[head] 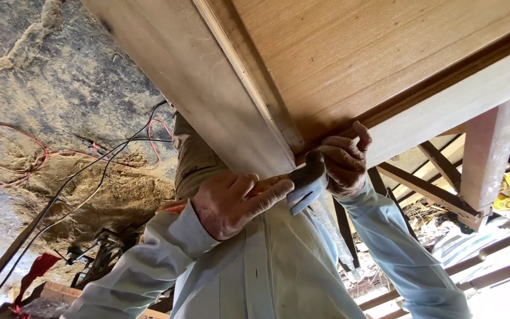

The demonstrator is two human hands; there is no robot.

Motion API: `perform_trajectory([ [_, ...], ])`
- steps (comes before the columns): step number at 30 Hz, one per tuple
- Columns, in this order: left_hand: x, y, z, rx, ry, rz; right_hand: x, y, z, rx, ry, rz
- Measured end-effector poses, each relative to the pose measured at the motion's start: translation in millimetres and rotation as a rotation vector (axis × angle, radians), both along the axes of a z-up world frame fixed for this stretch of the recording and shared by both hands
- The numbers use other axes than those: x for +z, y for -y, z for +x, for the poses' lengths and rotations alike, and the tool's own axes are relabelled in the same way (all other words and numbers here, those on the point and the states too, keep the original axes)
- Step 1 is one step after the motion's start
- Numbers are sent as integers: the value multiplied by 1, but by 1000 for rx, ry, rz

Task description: A person uses a hammer and a screwdriver to assemble and secure components of a decorative wooden door panel in a workshop.

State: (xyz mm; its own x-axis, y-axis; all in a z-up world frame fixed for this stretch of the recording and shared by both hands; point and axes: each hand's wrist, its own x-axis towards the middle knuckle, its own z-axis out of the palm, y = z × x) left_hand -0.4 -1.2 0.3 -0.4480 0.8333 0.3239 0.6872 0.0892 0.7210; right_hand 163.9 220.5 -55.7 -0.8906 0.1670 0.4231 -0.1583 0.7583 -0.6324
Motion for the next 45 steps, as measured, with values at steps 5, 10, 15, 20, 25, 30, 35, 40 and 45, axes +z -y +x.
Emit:
perform_trajectory([
  [5, 15, 9, -7, -47, 25, 46, 2, 3, -4, -35, 7, 71],
  [10, -4, 21, 15, -67, 134, 206, -3, 0, 0, 2, 20, 155],
  [15, 1, 9, -7, -29, 21, 139, -15, 0, 8, -31, -27, 64],
  [20, -23, 29, 3, 65, 135, 274, 2, -18, 3, -147, 73, -192],
  [25, -14, 27, -11, 92, 342, 204, -4, -32, 1, 36, 146, 29],
  [30, -11, 15, -9, 109, 323, 252, -5, -23, -3, -9, 169, 43],
  [35, -23, 14, -6, 90, 292, 285, -1, -18, -3, -34, 216, 34],
  [40, -17, 10, -8, 65, 306, 216, 3, -17, -5, -29, 223, 18],
  [45, -5, 0, -12, 41, 380, 197, -1, -18, 1, -26, 244, 47],
])
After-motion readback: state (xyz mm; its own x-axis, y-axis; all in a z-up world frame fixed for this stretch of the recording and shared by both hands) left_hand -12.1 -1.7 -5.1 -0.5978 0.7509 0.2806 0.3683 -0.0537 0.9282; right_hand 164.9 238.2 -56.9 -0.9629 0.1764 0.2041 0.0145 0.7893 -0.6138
